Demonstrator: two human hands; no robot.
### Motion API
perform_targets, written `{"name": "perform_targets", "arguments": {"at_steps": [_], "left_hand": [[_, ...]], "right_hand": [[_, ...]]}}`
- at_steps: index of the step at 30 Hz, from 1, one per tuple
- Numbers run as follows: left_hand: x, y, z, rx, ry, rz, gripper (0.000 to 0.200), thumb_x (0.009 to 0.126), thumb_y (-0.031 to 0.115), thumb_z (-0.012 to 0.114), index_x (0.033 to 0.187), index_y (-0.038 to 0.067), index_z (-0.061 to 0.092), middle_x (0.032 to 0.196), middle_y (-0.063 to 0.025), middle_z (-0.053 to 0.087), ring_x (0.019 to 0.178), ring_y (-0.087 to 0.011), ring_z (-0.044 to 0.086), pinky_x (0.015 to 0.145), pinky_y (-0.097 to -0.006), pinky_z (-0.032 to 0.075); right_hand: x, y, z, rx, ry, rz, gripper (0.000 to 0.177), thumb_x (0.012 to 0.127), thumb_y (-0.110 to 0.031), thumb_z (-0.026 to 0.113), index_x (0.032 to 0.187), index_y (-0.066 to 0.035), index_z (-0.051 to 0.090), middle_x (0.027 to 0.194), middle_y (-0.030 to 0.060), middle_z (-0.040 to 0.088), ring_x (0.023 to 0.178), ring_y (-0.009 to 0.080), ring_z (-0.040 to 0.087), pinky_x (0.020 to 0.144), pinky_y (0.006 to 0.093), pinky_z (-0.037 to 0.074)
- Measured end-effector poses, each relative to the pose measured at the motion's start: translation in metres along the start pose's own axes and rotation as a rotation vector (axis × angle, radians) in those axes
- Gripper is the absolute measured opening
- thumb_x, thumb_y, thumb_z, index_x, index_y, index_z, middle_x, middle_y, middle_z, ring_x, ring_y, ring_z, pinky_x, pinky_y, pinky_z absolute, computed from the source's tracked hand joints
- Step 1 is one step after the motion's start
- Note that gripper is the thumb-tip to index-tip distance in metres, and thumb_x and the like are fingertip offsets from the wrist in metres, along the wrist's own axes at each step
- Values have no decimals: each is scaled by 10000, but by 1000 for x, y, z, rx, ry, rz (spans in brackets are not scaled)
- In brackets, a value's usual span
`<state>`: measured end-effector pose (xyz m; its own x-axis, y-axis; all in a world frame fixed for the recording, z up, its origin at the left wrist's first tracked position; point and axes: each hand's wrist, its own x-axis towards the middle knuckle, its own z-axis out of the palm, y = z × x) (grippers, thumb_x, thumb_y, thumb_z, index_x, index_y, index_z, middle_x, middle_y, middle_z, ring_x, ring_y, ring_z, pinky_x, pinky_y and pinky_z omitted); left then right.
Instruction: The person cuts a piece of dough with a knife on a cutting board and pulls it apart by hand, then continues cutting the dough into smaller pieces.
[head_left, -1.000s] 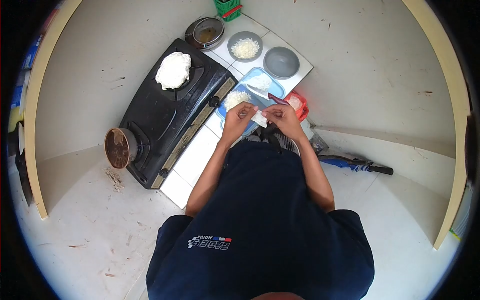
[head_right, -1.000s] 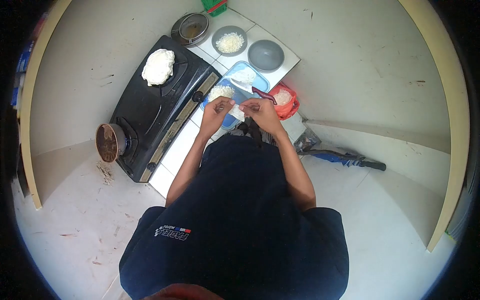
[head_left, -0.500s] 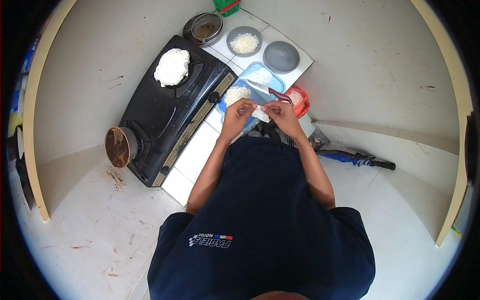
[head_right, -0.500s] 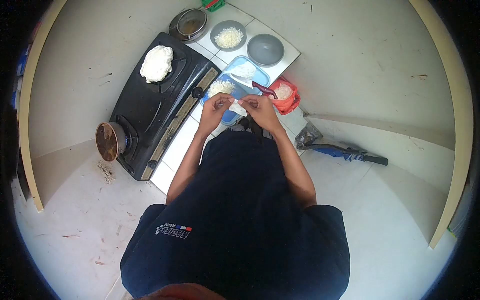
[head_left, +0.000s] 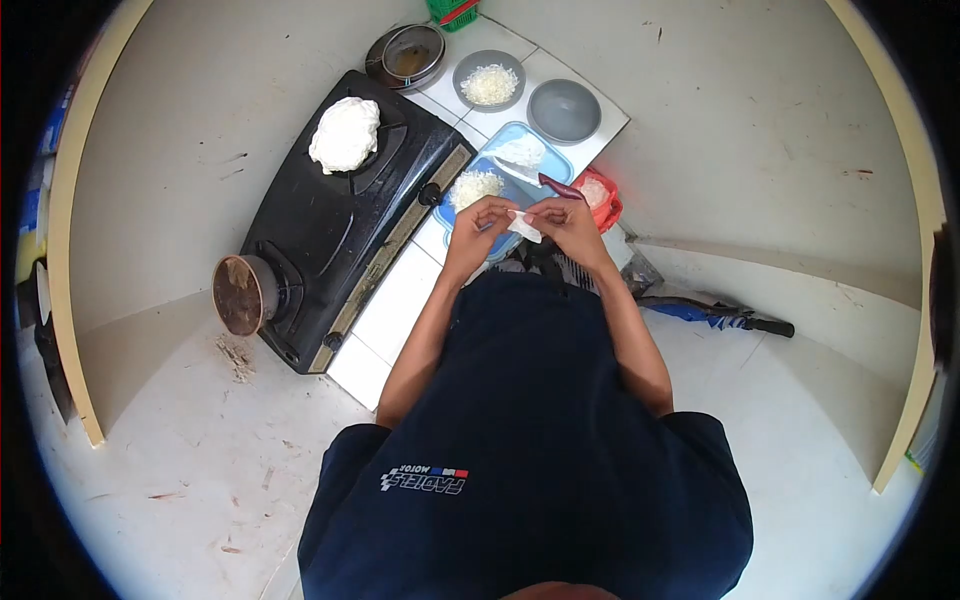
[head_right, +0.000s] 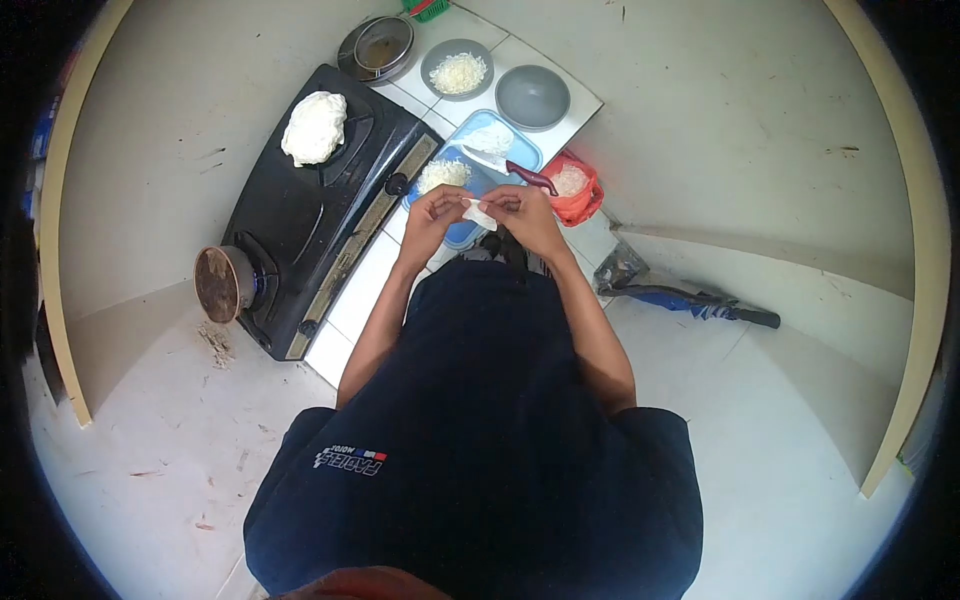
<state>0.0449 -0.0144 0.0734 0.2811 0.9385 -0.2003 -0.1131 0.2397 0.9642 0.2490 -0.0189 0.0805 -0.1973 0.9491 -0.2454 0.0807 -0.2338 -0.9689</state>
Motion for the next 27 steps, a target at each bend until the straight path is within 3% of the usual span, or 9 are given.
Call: {"name": "perform_targets", "arguments": {"at_steps": [8, 17, 22, 27], "left_hand": [[1, 2, 2, 113, 22, -13, 171, 1011, 142, 694, 1065, -19, 715, 887, -10, 695, 825, -70, 626, 750, -257, 525], [-1, 2, 1, 91, 7, -11, 169, 1004, 142, 706, 1053, -18, 728, 887, -18, 710, 824, -71, 637, 749, -255, 528], [-1, 4, 2, 118, 3, 54, 100, 964, 22, 702, 1054, -13, 730, 948, -28, 733, 865, -85, 671, 768, -258, 535], [-1, 7, 0, 104, 14, 23, 109, 930, -9, 721, 1038, -19, 734, 969, -62, 753, 894, -116, 700, 821, -263, 546]], "right_hand": [[-2, 5, -6, -75, -17, 45, 270, 986, -222, 735, 992, 48, 750, 711, -7, 643, 617, 52, 518, 562, 259, 414], [-6, 8, -8, -69, -18, -19, 283, 981, -229, 742, 978, 54, 758, 665, -6, 612, 592, 51, 496, 549, 266, 406], [-7, 7, -10, -12, -43, 17, 249, 972, -193, 742, 992, 55, 764, 701, 3, 648, 606, 56, 524, 565, 256, 426], [-6, 2, -10, 34, -63, 32, 214, 964, -165, 747, 1019, 41, 770, 783, 17, 702, 655, 54, 563, 593, 242, 452]]}}
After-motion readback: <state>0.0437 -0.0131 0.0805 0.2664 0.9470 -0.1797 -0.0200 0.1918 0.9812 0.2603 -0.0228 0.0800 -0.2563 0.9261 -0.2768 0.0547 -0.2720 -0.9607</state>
